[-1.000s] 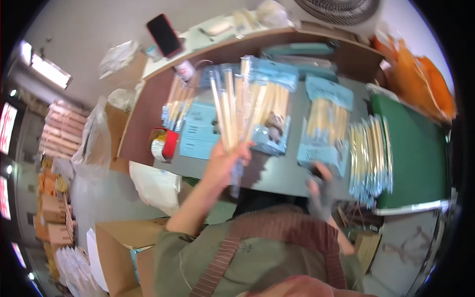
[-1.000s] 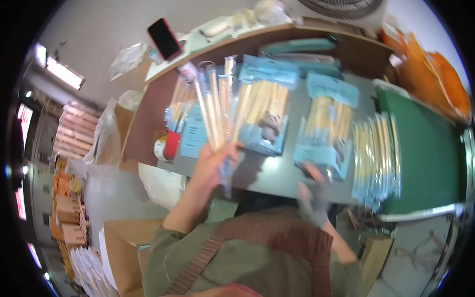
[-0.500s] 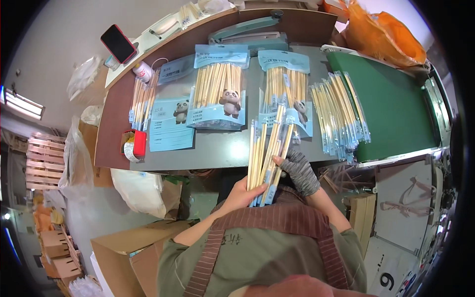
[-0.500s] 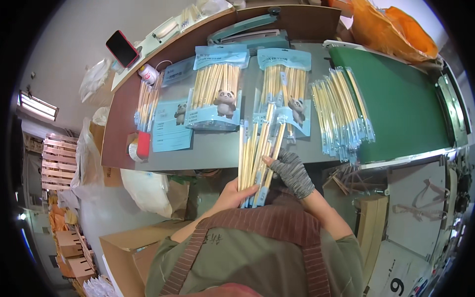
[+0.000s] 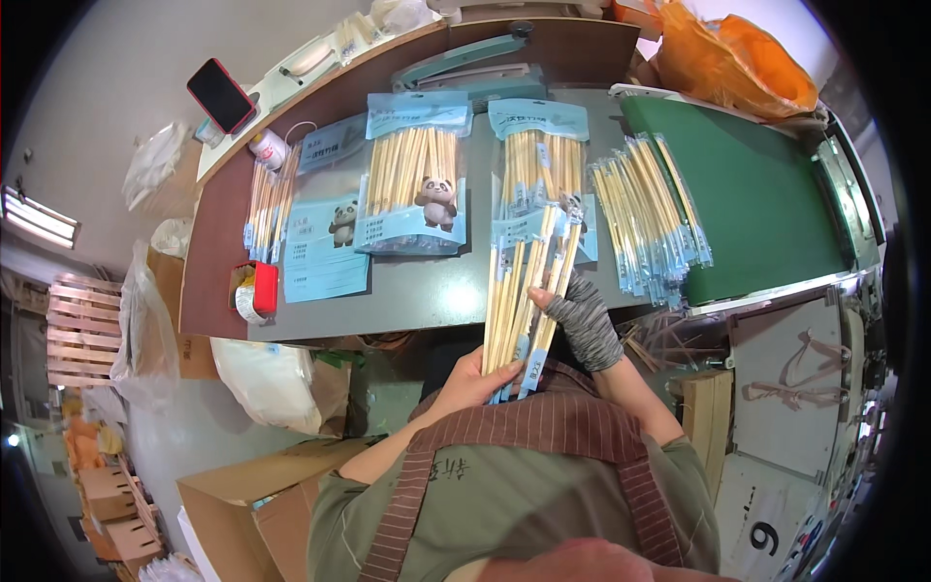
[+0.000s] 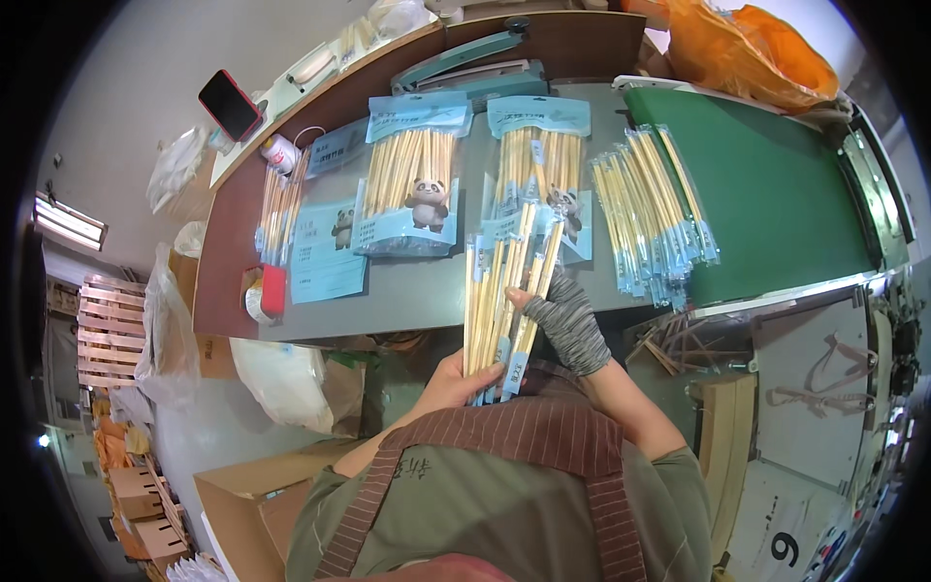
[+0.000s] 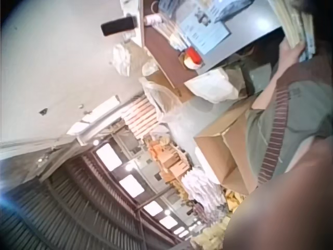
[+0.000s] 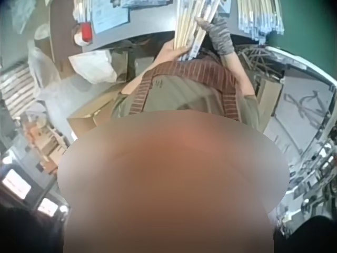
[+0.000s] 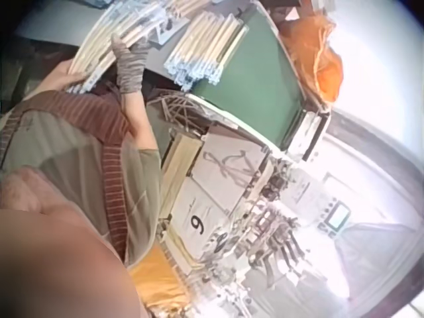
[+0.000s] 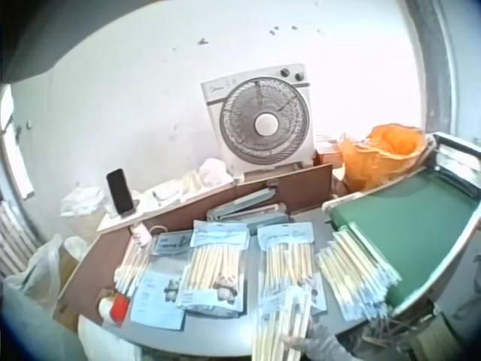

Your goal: Packaging wooden skewers into plastic bags and placing them into a cardboard box on a production line.

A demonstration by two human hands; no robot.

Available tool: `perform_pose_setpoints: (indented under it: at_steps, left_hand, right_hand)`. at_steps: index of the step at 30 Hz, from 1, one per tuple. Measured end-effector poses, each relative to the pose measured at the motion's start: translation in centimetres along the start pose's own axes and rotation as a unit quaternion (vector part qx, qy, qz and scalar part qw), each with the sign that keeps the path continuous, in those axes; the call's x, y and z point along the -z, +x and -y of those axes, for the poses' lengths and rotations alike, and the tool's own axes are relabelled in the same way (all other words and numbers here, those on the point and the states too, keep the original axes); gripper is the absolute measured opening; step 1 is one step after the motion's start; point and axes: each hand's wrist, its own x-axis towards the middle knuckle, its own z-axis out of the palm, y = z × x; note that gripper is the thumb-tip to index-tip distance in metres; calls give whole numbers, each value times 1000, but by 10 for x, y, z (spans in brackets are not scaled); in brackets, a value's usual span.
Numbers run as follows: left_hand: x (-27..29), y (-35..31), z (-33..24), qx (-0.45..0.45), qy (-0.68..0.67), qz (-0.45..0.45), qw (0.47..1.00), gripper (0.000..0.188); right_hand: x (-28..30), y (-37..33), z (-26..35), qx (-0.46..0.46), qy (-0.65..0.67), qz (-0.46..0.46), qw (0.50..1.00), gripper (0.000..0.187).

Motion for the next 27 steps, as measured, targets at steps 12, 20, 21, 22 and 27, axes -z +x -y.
perform_pose_setpoints:
  at_steps: [12, 20, 21, 22, 27]
  left_hand:
    - [-13, -3, -10, -14, -39, 33, 999, 37]
    - [-14, 6, -7, 40, -91, 76, 992, 54]
    - [-15, 9, -9, 69, -72, 103, 990, 55]
    - [-17, 13, -12, 72, -72, 106, 989, 55]
    - [-22, 36, -53, -182, 398, -69, 896, 25]
  right_hand:
    - [-16, -10, -2, -54, 19, 35, 998, 44]
    - [-15, -15, -10, -62, -16, 122, 990, 38]
    - [-14, -16, -8, -62, -15, 119, 991, 38]
    - [-12, -19, -2, -78, 13, 91, 993, 37]
    - [26, -42, 26, 51, 207, -3, 977, 34]
